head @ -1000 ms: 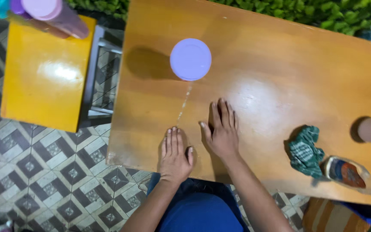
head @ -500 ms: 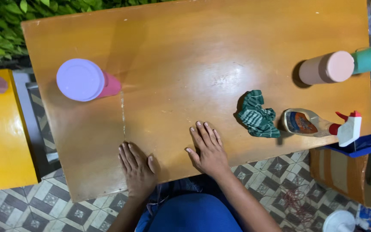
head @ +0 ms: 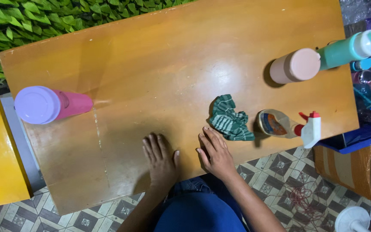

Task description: The person retrieves several plastic containers from a nearby tray and places them on a wooden table. They wipe the table surface with a cloth, then spray a cleaning solution onto a pink container and wipe it thoroughly. The person also wipes the container's lid and reassembles it. They repeat a similar process with a beige container, spraying and wiping it with the cloth.

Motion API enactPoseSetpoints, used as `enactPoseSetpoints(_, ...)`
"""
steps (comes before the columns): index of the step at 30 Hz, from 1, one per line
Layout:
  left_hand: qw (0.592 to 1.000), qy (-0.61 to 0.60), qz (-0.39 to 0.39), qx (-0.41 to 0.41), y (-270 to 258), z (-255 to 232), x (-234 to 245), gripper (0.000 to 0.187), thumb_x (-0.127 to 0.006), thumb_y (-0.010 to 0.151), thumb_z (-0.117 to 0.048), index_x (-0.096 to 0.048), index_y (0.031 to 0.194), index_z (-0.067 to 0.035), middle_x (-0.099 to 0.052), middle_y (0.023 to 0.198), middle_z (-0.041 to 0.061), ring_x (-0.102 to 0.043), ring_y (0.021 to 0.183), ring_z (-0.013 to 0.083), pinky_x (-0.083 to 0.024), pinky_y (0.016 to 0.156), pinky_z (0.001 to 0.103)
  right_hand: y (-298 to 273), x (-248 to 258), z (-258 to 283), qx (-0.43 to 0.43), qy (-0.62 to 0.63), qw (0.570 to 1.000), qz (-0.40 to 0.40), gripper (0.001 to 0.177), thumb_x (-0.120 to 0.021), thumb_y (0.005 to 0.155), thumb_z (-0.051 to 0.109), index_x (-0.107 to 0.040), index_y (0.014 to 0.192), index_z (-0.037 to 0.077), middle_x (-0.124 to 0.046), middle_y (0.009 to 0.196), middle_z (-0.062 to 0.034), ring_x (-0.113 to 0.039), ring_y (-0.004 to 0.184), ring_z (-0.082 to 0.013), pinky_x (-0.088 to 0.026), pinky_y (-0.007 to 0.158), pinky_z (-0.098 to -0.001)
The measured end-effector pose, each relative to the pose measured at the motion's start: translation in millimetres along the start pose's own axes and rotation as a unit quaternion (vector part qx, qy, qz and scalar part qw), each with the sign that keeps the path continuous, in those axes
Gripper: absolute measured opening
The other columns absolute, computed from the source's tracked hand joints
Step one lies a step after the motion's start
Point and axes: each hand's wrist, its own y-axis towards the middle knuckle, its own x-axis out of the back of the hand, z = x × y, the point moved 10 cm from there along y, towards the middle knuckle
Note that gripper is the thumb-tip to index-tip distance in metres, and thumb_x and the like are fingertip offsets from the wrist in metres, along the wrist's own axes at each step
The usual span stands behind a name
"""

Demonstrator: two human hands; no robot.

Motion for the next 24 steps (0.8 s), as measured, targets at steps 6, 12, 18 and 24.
enactPoseSetpoints(6, 0.999, -0.04, -0.005, -0.003, 20.8, -56.1, 2.9, 0.078, -0.045, 0.102, -0.039, -0.024, 0.152, 0.017, -0.019, 0.16, 0.039, -0.013, 0.152, 0.0538, -0.012, 0.123, 0.061, -9.8, 30.3, -19.1, 0.031, 0.03, 0.999, 0.015, 0.042, -0.072, 0.091, 0.017, -0.063, 0.129, 0.002, -0.054, 0.143, -0.0183, -0.053, 0.133, -0.0375, -0.047, 0.108, -0.0461)
enactPoseSetpoints(12, 0.997, -0.062, -0.046, 0.0, 27.3, -83.1, 6.4, 0.076, -0.048, 0.102, -0.036, -0.025, 0.153, 0.015, -0.019, 0.161, 0.038, -0.01, 0.151, 0.0585, -0.011, 0.122, 0.066, -30.5, 61.6, -53.2, 0.055, 0.075, 0.993, 0.068, 0.039, -0.073, 0.087, 0.012, -0.067, 0.124, 0.001, -0.06, 0.136, -0.0161, -0.055, 0.129, -0.0376, -0.047, 0.105, -0.0458)
enactPoseSetpoints(18, 0.995, -0.068, -0.074, 0.018, 40.2, -113.7, -8.2, 0.073, -0.049, 0.1, -0.036, -0.028, 0.154, 0.01, -0.021, 0.162, 0.031, -0.009, 0.15, 0.0574, -0.009, 0.121, 0.068, -59.8, 102.3, -114.8, 0.047, 0.046, 0.998, 0.012, 0.032, -0.074, 0.087, 0.01, -0.068, 0.118, 0.001, -0.062, 0.13, -0.0161, -0.06, 0.122, -0.0363, -0.05, 0.101, -0.0461)
enactPoseSetpoints(24, 0.989, -0.13, -0.061, -0.019, 83.7, -153.4, -7.7, 0.061, -0.044, 0.107, -0.023, -0.03, 0.156, 0.011, -0.03, 0.163, 0.033, -0.02, 0.155, 0.0521, -0.017, 0.127, 0.06, -69.9, 132.0, -200.9, -0.067, -0.077, 0.995, 0.021, 0.034, -0.081, 0.082, 0.019, -0.071, 0.112, 0.007, -0.064, 0.11, -0.0169, -0.059, 0.105, -0.042, -0.048, 0.093, -0.0511)
